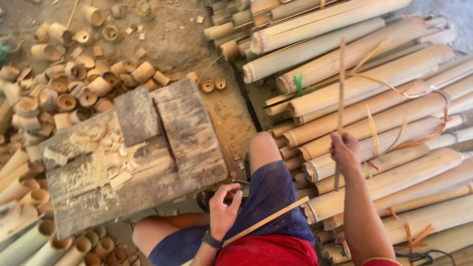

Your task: The person repeatedly pushes bamboo poles through a fixed blade on a wooden bench to split and shape them. The person handles each pole one at a time, rotates it, and continues the cutting process, leaving cut pieces and shavings on the bench.

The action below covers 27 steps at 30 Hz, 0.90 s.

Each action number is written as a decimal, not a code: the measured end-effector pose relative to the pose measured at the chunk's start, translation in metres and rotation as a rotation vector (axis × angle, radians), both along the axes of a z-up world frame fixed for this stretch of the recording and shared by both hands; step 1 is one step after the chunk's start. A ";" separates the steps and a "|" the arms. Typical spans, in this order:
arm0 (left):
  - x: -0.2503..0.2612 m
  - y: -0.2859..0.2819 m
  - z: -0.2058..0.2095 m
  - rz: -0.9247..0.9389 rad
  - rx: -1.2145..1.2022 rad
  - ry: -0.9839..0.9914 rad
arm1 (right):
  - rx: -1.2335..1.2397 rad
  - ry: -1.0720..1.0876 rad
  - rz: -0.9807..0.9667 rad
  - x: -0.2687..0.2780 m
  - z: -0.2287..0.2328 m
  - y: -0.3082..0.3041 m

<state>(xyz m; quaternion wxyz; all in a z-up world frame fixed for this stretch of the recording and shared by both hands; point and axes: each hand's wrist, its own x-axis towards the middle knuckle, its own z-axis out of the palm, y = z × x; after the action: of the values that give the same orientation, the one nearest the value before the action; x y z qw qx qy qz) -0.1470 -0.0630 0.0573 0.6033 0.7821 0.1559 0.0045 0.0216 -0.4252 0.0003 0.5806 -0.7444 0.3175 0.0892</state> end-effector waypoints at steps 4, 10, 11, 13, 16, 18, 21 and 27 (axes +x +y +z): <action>0.003 -0.018 -0.006 -0.079 -0.026 0.106 | -0.045 0.168 0.008 0.047 -0.052 0.017; -0.008 -0.025 -0.027 -0.132 0.075 0.150 | 0.061 0.207 -0.293 0.137 -0.139 0.058; -0.010 -0.024 -0.030 -0.108 0.059 0.176 | 0.062 0.246 -0.397 0.148 -0.152 0.065; -0.010 -0.018 -0.036 -0.071 0.028 0.227 | -0.081 0.271 -0.361 0.161 -0.170 0.071; -0.007 -0.016 -0.040 -0.042 0.078 0.370 | -0.105 0.258 -0.370 0.167 -0.175 0.062; -0.003 -0.012 -0.035 -0.038 0.056 0.331 | 0.019 0.218 -0.331 0.156 -0.163 0.063; 0.024 -0.025 -0.027 -0.080 -0.030 0.221 | 0.243 0.152 -0.139 0.121 -0.109 0.054; 0.133 -0.079 -0.011 -0.265 -0.464 0.410 | 0.465 0.171 0.327 -0.015 0.034 0.043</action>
<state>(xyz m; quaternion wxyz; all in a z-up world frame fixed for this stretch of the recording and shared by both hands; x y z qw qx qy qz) -0.0135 -0.1423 0.0460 0.7169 0.6219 0.1678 -0.2668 0.0066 -0.3826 0.0347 0.6845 -0.6226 0.2124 0.3142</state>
